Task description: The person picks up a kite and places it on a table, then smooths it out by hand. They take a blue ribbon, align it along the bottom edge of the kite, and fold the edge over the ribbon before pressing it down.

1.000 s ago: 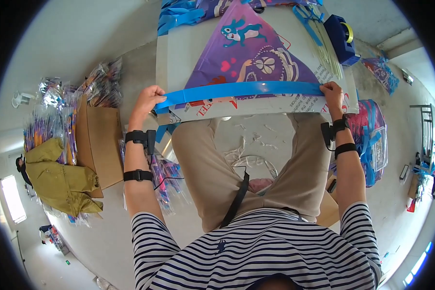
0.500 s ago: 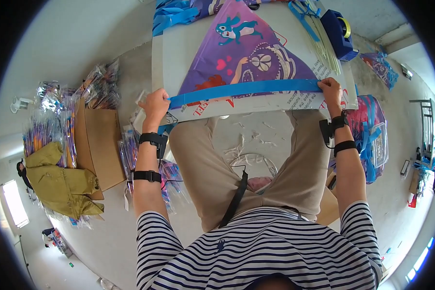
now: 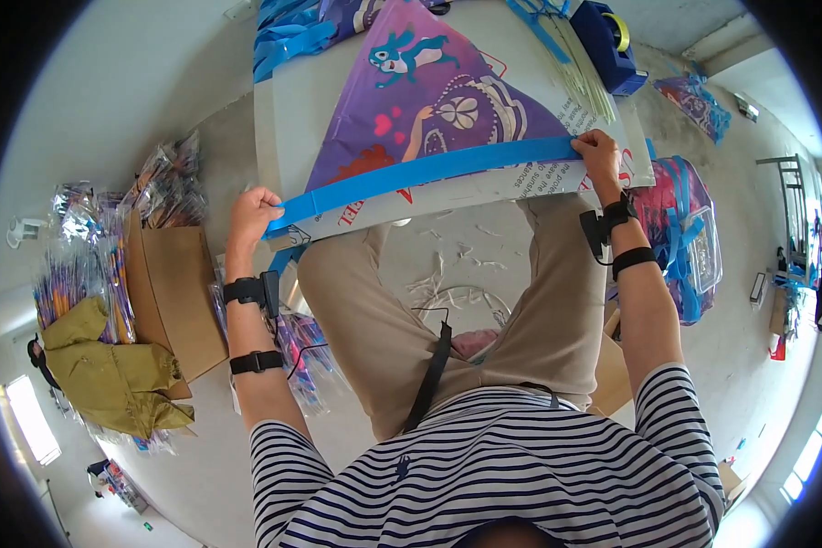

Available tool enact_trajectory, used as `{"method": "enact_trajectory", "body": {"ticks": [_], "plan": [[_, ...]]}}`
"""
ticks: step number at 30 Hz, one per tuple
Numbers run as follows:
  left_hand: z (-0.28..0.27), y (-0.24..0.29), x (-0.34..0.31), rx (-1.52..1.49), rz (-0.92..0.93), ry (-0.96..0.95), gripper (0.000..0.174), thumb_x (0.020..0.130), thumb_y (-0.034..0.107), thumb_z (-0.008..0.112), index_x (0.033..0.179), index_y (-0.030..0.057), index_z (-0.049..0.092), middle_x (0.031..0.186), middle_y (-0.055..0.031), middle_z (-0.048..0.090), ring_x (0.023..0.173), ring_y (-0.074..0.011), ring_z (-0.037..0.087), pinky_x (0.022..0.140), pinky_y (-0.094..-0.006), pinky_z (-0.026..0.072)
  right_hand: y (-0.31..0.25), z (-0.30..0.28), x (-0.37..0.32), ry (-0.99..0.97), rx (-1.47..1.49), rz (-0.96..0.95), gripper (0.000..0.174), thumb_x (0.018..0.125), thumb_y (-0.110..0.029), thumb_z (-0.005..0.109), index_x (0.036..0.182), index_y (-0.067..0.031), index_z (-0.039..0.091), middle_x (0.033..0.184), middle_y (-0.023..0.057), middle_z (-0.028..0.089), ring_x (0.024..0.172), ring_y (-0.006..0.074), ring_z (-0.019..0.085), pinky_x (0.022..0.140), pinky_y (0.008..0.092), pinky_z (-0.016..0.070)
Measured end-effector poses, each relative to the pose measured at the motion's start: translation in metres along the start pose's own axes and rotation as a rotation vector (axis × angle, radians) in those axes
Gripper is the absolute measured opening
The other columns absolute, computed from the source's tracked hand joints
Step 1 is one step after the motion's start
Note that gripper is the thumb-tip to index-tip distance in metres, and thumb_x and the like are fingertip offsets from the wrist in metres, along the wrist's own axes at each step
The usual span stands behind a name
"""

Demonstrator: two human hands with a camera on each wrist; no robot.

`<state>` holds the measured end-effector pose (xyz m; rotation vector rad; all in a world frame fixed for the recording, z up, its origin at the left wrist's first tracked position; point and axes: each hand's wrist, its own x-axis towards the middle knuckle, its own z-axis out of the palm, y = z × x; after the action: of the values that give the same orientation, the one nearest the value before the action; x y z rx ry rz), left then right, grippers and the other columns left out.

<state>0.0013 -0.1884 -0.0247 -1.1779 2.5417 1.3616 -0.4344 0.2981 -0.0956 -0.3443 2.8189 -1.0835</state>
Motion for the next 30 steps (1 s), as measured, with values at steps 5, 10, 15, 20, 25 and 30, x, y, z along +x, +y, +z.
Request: {"method": "enact_trajectory", "body": {"ticks": [5,10,15,20,25,30], "plan": [[0.021,-0.001,0.008,0.179,-0.011,0.068,0.014,0.075,-0.001,0.074,0.088,0.0025,0.067,0.079,-0.0034,0.068,0.070,-0.0111,0.063,0.063,-0.0275,0.0501,-0.003,-0.004,-0.003,-0.018,0.019,-0.006,0.021,0.075,-0.024,0.083,0.089,-0.0092,0.077,0.079,0.0043,0.074,0.073,0.0177,0.070,0.070,0.0335,0.0526],[0.041,0.020,0.000,0.532,-0.109,0.275,0.021,0.072,0.011,0.080,0.091,0.0118,0.071,0.084,-0.0026,0.073,0.079,-0.0210,0.069,0.072,-0.0374,0.0501,0.015,0.008,0.007,-0.033,0.051,-0.028,0.020,0.076,-0.023,0.083,0.089,-0.0091,0.077,0.078,0.0043,0.073,0.072,0.0174,0.069,0.069,0.0339,0.0524],[0.042,0.031,-0.016,0.560,-0.117,0.356,0.022,0.073,0.016,0.082,0.093,0.0131,0.073,0.089,-0.0017,0.074,0.089,-0.0232,0.070,0.079,-0.0379,0.0493,0.003,0.000,0.001,-0.016,0.026,0.000,0.020,0.076,-0.023,0.083,0.089,-0.0094,0.077,0.078,0.0038,0.073,0.072,0.0171,0.069,0.069,0.0339,0.0523],[0.055,0.040,-0.029,0.421,0.350,0.687,0.030,0.073,0.012,0.081,0.101,0.0089,0.072,0.105,-0.0101,0.071,0.102,-0.0325,0.067,0.099,-0.0537,0.0436,-0.002,-0.001,-0.001,-0.013,0.012,0.005,0.020,0.076,-0.022,0.083,0.089,-0.0092,0.077,0.078,0.0042,0.074,0.072,0.0172,0.069,0.069,0.0340,0.0523],[0.153,0.125,-0.072,0.502,0.637,0.439,0.051,0.076,0.014,0.081,0.123,0.0042,0.064,0.128,-0.0149,0.059,0.121,-0.0358,0.055,0.101,-0.0527,0.0433,0.006,0.002,0.005,-0.028,0.024,-0.010,0.020,0.076,-0.022,0.083,0.089,-0.0086,0.077,0.080,0.0048,0.074,0.073,0.0181,0.070,0.069,0.0342,0.0526],[0.196,0.127,-0.073,0.604,0.568,0.388,0.066,0.072,0.027,0.088,0.130,0.0065,0.062,0.130,-0.0134,0.053,0.124,-0.0351,0.051,0.102,-0.0557,0.0412,0.003,0.002,0.001,-0.001,0.017,-0.015,0.023,0.075,-0.025,0.083,0.090,-0.0092,0.077,0.082,0.0055,0.075,0.076,0.0206,0.071,0.071,0.0352,0.0532]]}}
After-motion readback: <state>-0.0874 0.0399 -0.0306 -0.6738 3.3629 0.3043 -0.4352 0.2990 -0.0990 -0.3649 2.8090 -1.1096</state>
